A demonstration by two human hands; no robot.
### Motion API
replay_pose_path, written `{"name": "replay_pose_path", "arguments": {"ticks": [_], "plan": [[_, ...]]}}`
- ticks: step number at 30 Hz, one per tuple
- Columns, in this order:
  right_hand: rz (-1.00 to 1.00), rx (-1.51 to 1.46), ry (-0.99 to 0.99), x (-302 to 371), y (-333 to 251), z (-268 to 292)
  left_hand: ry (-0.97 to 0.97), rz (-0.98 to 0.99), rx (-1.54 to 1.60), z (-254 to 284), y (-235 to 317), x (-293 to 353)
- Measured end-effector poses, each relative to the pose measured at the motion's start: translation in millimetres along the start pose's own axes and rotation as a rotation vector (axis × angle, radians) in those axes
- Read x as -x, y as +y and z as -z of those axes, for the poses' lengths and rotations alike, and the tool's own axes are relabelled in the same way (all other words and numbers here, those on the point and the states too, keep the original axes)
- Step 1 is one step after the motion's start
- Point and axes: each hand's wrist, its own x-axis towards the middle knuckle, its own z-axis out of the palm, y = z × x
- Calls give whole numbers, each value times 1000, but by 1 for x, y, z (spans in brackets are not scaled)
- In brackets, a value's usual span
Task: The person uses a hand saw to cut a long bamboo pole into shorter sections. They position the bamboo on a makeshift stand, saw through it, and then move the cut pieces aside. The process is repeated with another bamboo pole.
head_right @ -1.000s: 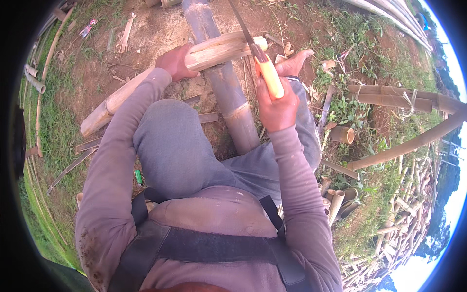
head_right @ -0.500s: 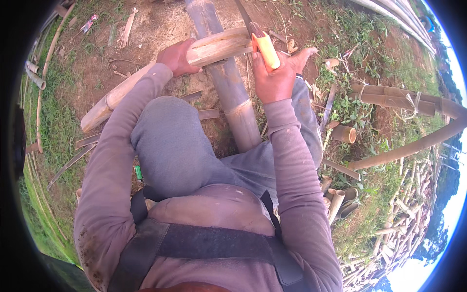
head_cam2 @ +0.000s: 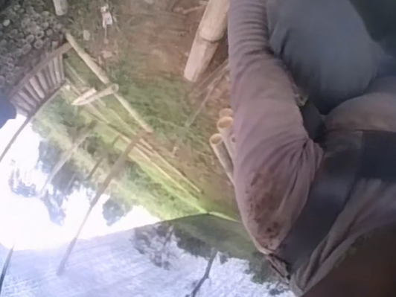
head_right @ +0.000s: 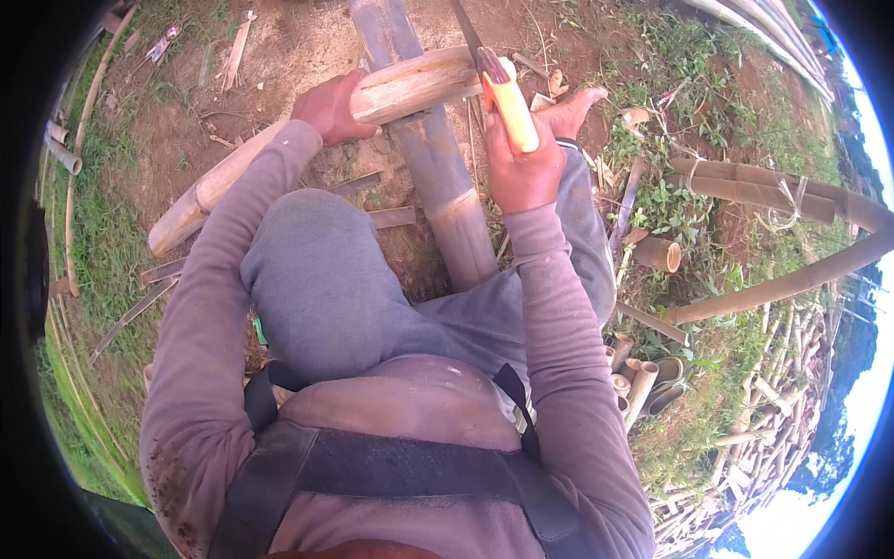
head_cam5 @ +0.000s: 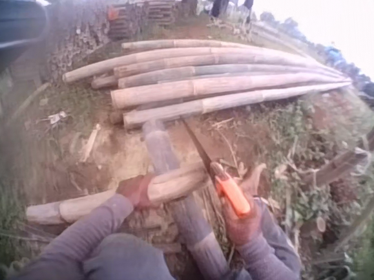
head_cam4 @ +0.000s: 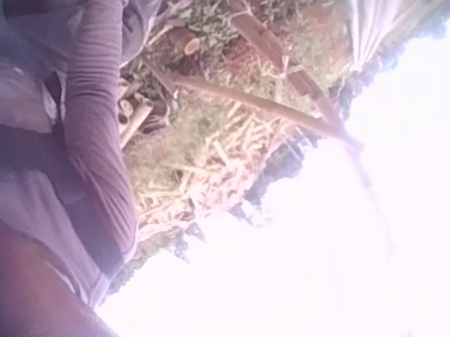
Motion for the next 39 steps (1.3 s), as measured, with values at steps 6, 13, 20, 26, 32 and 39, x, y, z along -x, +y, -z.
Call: {"name": "replay_pose_path", "arguments": {"ticks": [6, 13, 20, 26, 32, 39], "plan": [[-160, 136, -51, 82, -24, 57, 60, 3, -23, -2, -16, -2], [-32, 147, 32, 160, -31, 100, -59, 32, -29, 4, -2, 4], [25, 43, 19, 8, -11, -4, 4, 4, -19, -10, -13, -1], [-114, 196, -39, 159, -38, 113, 11, 29, 15, -3, -12, 4], [4, 264, -51, 83, -12, 54, 6, 10, -11, -9, -9, 5], [-27, 65, -9, 16, -1, 8, 13, 10, -12, -5, -13, -4]]}}
